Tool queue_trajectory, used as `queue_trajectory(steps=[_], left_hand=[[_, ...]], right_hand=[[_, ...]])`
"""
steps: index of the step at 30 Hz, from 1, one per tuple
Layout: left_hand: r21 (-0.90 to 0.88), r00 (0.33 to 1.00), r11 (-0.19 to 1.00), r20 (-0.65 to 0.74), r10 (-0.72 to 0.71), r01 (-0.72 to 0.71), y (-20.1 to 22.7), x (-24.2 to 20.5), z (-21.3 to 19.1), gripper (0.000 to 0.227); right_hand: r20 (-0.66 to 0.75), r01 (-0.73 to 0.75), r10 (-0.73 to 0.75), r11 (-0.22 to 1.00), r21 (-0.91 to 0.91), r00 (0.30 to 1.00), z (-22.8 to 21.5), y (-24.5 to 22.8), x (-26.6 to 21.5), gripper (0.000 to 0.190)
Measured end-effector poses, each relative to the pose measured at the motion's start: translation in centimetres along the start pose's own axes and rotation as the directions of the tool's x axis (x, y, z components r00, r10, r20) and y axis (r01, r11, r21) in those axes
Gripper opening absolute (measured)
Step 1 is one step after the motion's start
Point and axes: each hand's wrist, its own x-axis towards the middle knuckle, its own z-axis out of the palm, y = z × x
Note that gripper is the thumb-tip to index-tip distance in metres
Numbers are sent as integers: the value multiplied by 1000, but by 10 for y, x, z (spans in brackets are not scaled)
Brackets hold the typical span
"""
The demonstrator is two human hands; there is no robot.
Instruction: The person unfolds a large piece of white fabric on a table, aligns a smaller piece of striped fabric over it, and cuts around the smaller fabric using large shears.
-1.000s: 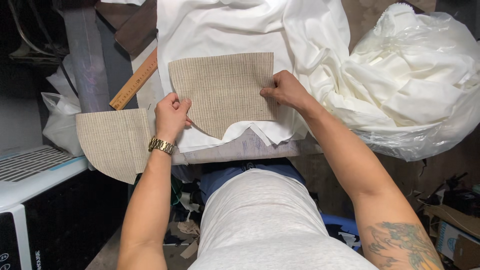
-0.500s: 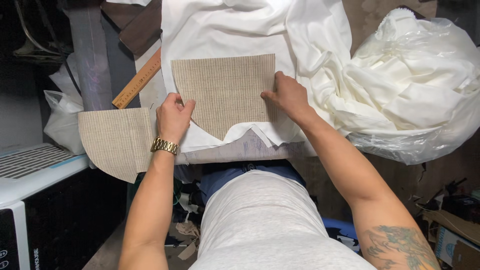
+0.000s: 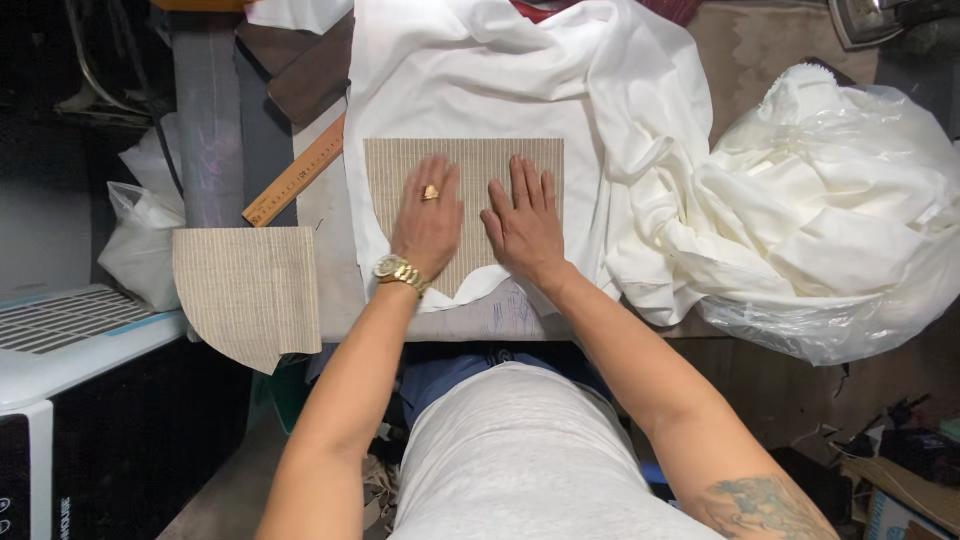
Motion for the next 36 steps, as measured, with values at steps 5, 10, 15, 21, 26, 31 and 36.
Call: queue_trajectory(steps=[5,10,15,21,26,31,36], left_hand=[[135,984,975,-40,-172,175,-71,-14,-29,48],[137,967,957,-51,-251,255,-117,-28,-25,49],[59,977,981,-120,-178,186,-62,-4,-22,42],[108,998,994,43,-39,34,-32,9,-2,52],[140,990,988,114,-80,63,-32,10,-1,51],[138,991,988,105,-85,70,-33,8,2,51],[155,991,985,101,-91,75,-32,8,2,52]], right_hand=[[-19,-23,23,1000,10,1000,1,1,1,47],[-39,-20,20,1000,7,999,-1,0,2,47],[-47,-48,49,999,25,998,-2,-6,6,43],[-113,30,-18,994,102,993,22,-23,41,36],[-58,-125,129,989,75,990,6,24,18,39],[-143,-191,180,979,-71,973,-7,93,-43,38],[-167,-166,152,984,-72,974,6,106,-54,33]])
